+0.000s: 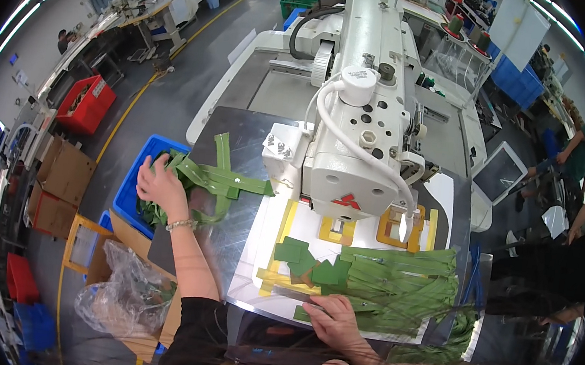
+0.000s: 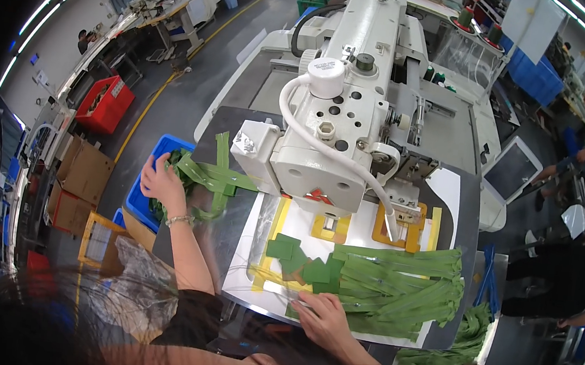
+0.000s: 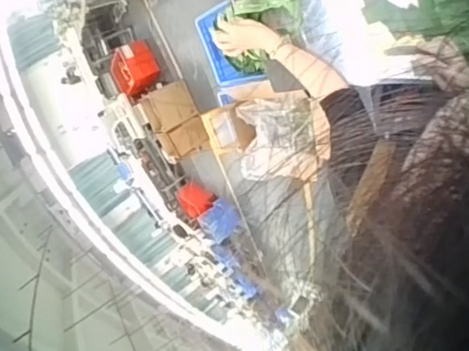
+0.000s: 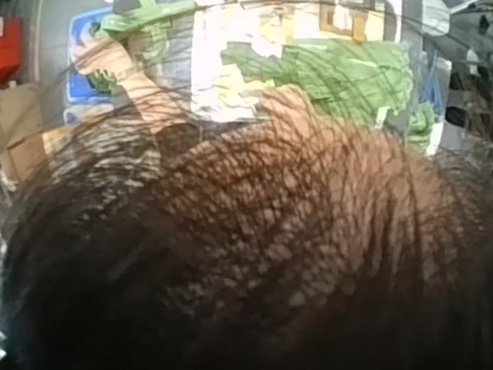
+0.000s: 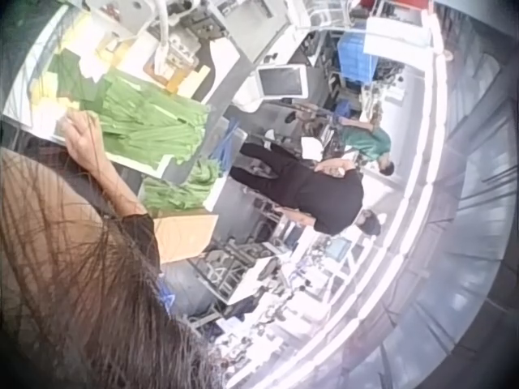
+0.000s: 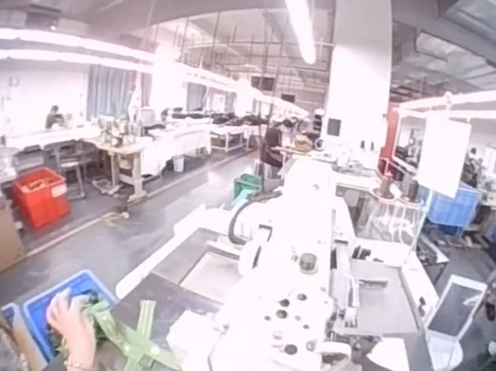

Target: The person is sewing green straps using an industrial sewing machine.

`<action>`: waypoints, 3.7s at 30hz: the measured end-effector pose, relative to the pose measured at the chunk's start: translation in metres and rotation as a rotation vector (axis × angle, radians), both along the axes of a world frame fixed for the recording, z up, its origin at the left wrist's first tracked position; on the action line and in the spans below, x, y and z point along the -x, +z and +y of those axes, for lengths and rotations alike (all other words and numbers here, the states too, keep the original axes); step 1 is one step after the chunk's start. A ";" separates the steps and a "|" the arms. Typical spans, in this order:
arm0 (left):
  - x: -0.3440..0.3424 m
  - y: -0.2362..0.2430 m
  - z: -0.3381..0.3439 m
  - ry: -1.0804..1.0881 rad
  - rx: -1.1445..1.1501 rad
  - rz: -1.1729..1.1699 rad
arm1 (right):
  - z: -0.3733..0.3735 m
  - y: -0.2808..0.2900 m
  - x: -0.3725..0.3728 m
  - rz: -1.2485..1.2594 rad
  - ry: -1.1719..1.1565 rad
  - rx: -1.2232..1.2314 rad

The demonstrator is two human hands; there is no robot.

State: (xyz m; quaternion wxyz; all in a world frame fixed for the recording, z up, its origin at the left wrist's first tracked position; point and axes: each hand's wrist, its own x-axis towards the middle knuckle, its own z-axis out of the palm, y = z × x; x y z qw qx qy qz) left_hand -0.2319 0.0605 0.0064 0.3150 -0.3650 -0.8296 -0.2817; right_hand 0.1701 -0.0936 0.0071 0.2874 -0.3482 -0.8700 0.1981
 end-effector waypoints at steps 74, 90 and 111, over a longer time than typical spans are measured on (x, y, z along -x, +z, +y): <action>-0.212 0.001 -0.063 -1.523 0.304 -1.465 | 0.085 0.002 -0.005 0.898 -0.133 1.031; -0.216 -0.002 -0.058 -1.517 0.180 -1.430 | 0.079 0.002 -0.002 0.830 -0.156 0.987; -0.216 -0.003 -0.059 -1.542 0.092 -1.291 | 0.077 0.006 0.003 0.902 -0.171 1.009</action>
